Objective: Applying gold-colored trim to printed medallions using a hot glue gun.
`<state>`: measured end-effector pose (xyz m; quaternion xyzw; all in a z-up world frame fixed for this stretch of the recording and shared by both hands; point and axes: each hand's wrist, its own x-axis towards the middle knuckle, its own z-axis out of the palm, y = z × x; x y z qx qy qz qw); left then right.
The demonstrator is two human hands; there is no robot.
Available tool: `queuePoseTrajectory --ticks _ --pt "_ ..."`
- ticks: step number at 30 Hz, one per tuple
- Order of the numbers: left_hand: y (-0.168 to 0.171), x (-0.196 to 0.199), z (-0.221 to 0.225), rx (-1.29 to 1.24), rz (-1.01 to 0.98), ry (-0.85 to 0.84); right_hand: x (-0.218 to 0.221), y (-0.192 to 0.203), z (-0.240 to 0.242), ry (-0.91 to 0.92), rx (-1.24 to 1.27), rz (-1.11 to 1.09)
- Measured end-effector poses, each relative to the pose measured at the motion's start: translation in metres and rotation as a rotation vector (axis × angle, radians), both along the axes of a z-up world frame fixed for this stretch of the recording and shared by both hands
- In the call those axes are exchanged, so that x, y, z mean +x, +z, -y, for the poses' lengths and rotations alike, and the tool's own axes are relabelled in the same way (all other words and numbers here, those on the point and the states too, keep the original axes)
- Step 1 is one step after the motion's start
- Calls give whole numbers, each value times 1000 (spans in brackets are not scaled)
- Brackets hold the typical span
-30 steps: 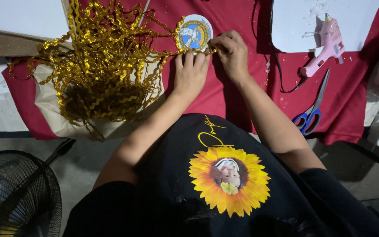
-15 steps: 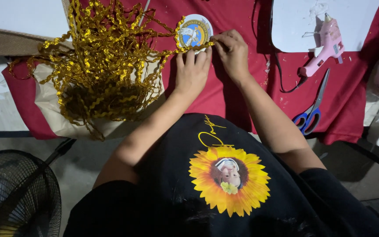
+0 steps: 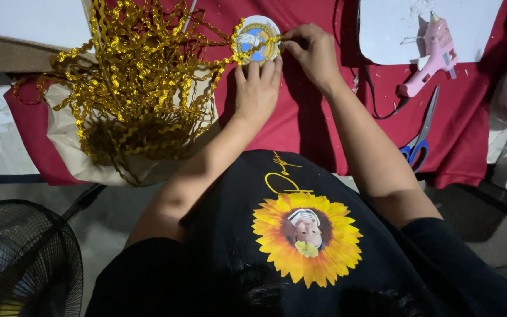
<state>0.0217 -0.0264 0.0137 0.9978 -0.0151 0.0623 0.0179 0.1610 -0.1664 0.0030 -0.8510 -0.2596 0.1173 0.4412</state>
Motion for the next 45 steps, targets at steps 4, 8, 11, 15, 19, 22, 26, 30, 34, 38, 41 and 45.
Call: queuePoseTrajectory --ticks 4,8,11,15,19,22,26,30,34,38,41,45 --pt "-6 -1 2 -7 18 2 5 -7 0 1 -12 -24" --pt "-5 0 2 -1 10 10 10 -19 2 -8 41 -112" --pt "-4 1 1 -7 -21 2 12 -19 2 -21 88 -221" --pt "-5 0 1 9 -9 -5 16 -21 1 -15 92 -268" --pt "-6 2 1 -8 1 -5 17 -21 0 3 81 -207" --pt "-4 5 1 -38 59 3 17 -22 -3 -3 57 -177" --pt "-9 6 3 1 44 18 17 -22 -4 -2 21 -150" --pt "-11 8 -1 -143 52 14 18 -29 -1 29 13 -121" --pt "-23 19 -21 -214 -13 48 9 -5 2 -19 84 -233" --pt "-35 37 -49 -535 -18 61 -18 2 18 -202 194 -299" --pt "-20 65 -66 -548 70 38 -50 -15 35 -260 189 -239" --pt "-18 96 -76 -483 66 -71 -85 -13 31 -234 123 -179"
